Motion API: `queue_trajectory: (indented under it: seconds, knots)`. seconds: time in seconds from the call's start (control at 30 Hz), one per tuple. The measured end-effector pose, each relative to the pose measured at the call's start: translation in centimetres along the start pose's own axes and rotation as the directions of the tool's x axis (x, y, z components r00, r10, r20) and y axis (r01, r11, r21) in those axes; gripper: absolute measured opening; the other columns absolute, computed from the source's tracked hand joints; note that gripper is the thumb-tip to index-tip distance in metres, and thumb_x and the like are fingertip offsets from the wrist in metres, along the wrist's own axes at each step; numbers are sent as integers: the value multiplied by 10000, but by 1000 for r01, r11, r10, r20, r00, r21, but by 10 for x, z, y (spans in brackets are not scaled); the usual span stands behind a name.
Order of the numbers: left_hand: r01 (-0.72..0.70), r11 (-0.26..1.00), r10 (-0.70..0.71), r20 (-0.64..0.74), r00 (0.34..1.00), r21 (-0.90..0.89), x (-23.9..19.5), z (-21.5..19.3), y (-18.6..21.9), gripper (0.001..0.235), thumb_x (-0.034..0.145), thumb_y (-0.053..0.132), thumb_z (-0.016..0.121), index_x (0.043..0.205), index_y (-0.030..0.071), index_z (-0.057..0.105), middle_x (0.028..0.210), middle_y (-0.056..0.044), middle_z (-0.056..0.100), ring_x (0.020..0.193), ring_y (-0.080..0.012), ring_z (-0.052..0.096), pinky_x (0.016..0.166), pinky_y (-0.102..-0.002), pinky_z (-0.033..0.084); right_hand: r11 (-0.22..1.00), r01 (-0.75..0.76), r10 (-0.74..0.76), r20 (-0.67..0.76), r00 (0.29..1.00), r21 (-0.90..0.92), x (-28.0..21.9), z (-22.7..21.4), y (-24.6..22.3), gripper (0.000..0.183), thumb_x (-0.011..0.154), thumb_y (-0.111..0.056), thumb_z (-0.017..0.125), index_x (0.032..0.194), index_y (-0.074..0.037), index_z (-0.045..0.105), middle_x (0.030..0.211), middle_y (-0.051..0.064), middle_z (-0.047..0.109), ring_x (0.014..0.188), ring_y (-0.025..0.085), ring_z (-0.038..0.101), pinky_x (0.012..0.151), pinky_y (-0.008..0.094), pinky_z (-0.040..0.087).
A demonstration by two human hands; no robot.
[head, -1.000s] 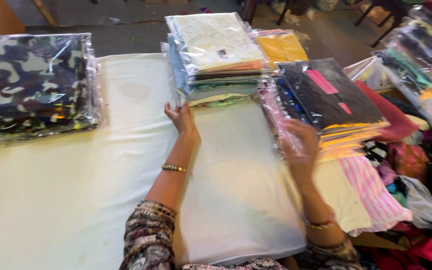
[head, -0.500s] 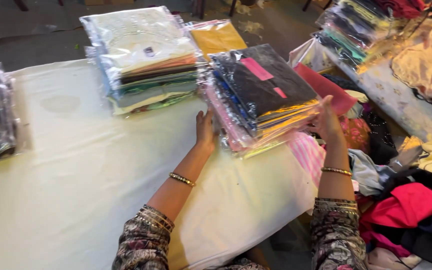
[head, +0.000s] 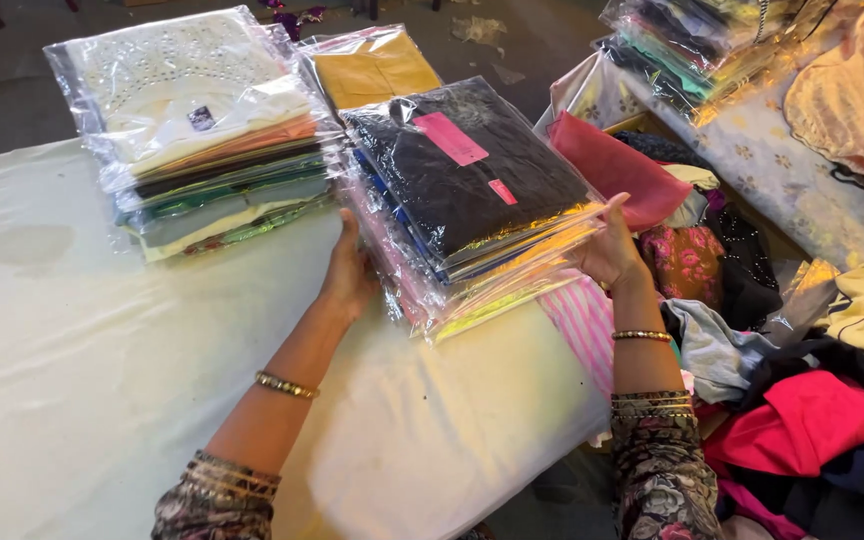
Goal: The person folds several pieces of patterned fabric and garments on a table. They unfold each item, align the edges, and fold them into neat rectangles. The person also stacks and organizes plastic-wrapped fabric bundles on the table.
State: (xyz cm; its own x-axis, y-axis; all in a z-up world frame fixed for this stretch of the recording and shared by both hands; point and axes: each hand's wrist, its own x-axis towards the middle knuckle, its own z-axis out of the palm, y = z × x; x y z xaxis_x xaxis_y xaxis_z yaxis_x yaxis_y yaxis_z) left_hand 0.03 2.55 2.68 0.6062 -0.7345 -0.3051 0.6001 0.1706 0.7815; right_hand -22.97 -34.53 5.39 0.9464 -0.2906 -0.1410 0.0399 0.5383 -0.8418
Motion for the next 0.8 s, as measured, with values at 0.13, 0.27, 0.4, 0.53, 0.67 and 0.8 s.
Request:
queue_trajectory:
  seconds: [0.13,0.27,0.4,0.53,0.67,0.8]
  knots:
    - [31,999,-30,-93,995,16,-36,42,26,956,678,847,460,1492,364,328,1316,-47,603,1207,-257,565,922,-625,418,995,-37,30,-82,996,-87,31,-41,21,1016,835,-867,373,1456,-79,527,1361,107,668,1206,257,655,1029,448,552]
    - [-102,989,102,-10,995,-102,-8,29,-5,1012,762,741,708,1528,254,261,1290,-68,530,1235,-287,548,984,-642,496,999,-18,15,-71,997,-49,40,-36,25,933,958,-832,393,1473,-63,510,1317,133,647,1193,305,630,1001,492,536]
    - [-59,987,51,-60,997,-146,-13,40,2,1066,712,661,741,1544,353,151,1421,-11,512,1290,-264,556,1015,-607,497,991,-120,120,-9,993,53,55,-71,46,829,881,-830,377,1164,-101,654,1113,122,711,998,319,676,855,513,561]
    - [-39,995,30,-102,994,-89,-22,45,13,953,782,611,697,1554,368,194,1428,-11,510,1265,-250,562,994,-575,514,988,-102,82,170,982,112,80,-159,74,804,1019,-824,421,1057,-63,681,1047,151,720,951,327,688,851,528,566]
    - [-54,973,55,-1,998,-223,-22,39,8,852,839,477,707,1536,338,236,1408,-64,566,1238,-266,614,987,-527,568,998,-11,8,53,999,67,65,-162,74,607,1089,-665,445,1027,-100,657,1002,101,698,910,259,695,789,452,581]
    - [-34,967,37,8,999,-251,-34,37,7,713,924,438,641,1528,298,289,1380,-70,590,1202,-244,639,981,-484,580,960,184,-237,-265,935,-209,24,-86,55,274,996,-476,566,1191,-293,629,889,-10,644,823,149,666,707,340,576]
